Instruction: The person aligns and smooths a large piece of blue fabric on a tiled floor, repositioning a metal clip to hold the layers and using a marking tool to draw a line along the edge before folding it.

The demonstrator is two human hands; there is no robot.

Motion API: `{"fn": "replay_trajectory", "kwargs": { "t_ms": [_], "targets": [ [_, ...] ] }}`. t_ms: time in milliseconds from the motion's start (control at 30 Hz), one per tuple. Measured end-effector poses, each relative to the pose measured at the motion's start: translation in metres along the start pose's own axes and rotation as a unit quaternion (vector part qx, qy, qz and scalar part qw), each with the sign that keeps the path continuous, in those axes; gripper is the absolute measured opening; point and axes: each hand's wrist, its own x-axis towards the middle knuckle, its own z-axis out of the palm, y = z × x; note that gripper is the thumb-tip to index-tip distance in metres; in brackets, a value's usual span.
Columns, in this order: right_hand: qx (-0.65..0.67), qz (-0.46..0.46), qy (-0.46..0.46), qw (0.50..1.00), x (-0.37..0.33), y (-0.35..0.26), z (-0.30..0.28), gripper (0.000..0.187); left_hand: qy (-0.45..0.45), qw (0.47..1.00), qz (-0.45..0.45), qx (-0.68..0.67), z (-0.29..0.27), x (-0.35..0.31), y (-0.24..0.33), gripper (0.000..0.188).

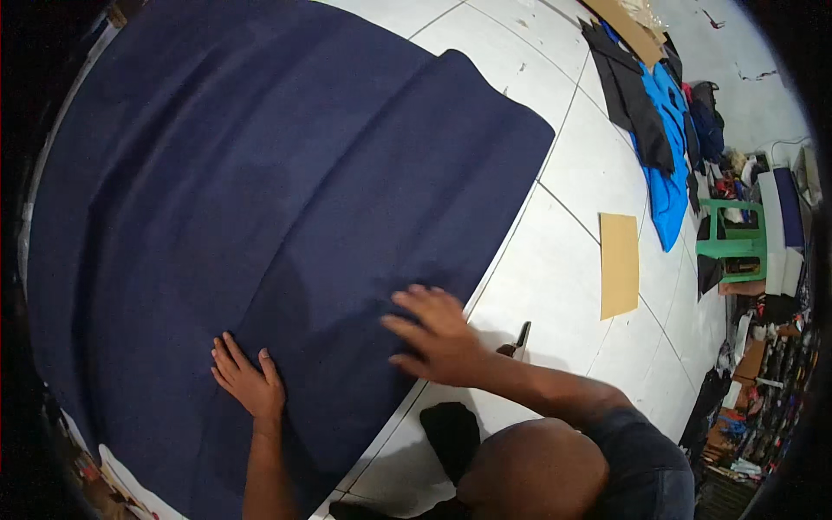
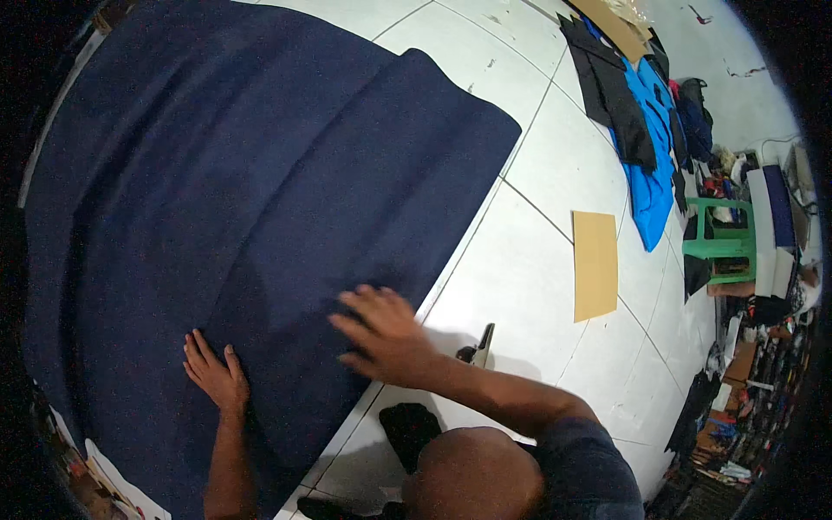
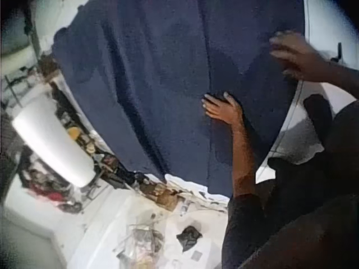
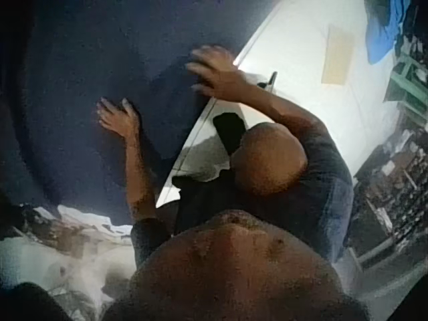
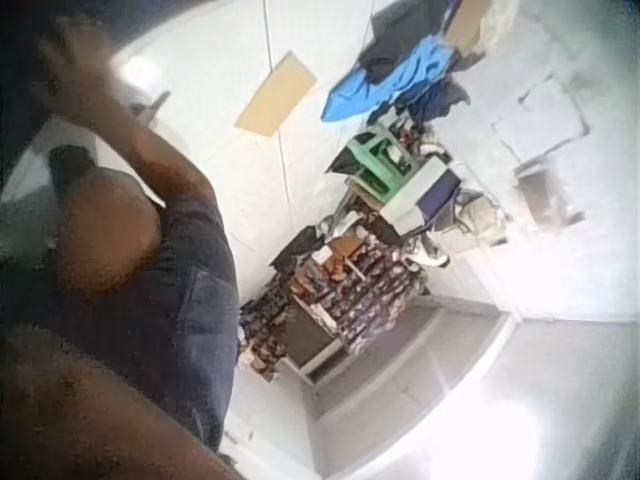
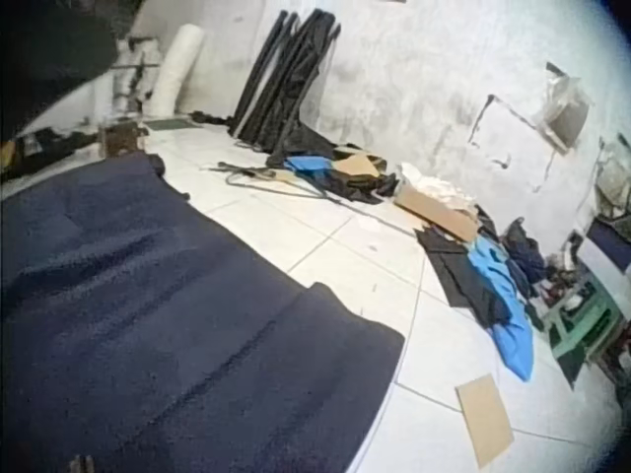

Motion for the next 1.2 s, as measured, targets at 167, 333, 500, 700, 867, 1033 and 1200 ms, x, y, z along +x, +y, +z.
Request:
{"fn": "replay_trajectory", "kwargs": {
  "t_ms": [167, 333, 500, 700, 867, 1033, 1200],
  "targets": [
    [-0.086, -0.089, -0.06, 0.991, 0.08, 0.022, 0.029, 0.069, -0.021, 0.999, -0.002, 0.024, 0.002, 0.002, -0.001, 0.061],
    [-0.231, 0.244, 0.091, 0.938, 0.128, 0.18, -0.056, 0.072, -0.008, 1.0, -0.001, 0.015, 0.002, 0.003, -0.002, 0.063],
    [-0.224, 0.473, 0.113, 0.844, 0.126, 0.277, -0.131, 0.077, -0.009, 1.0, -0.004, 0.008, -0.001, 0.004, 0.001, 0.066],
    [-0.021, 0.503, 0.385, 0.774, 0.072, 0.28, -0.123, 0.071, -0.013, 1.0, 0.002, -0.016, -0.003, 0.004, -0.003, 0.063],
    [0.286, 0.485, 0.307, 0.768, 0.02, 0.21, -0.078, 0.079, -0.067, 0.992, -0.003, -0.104, -0.012, 0.004, -0.01, 0.06],
    [0.405, 0.475, 0.219, 0.75, -0.006, 0.11, -0.034, 0.081, -0.133, 0.98, 0.002, -0.147, -0.052, 0.011, -0.008, 0.065],
    [0.466, 0.475, 0.188, 0.723, -0.024, 0.084, -0.014, 0.078, -0.058, 0.959, 0.063, -0.269, -0.112, -0.011, -0.062, 0.062]
  ]
}}
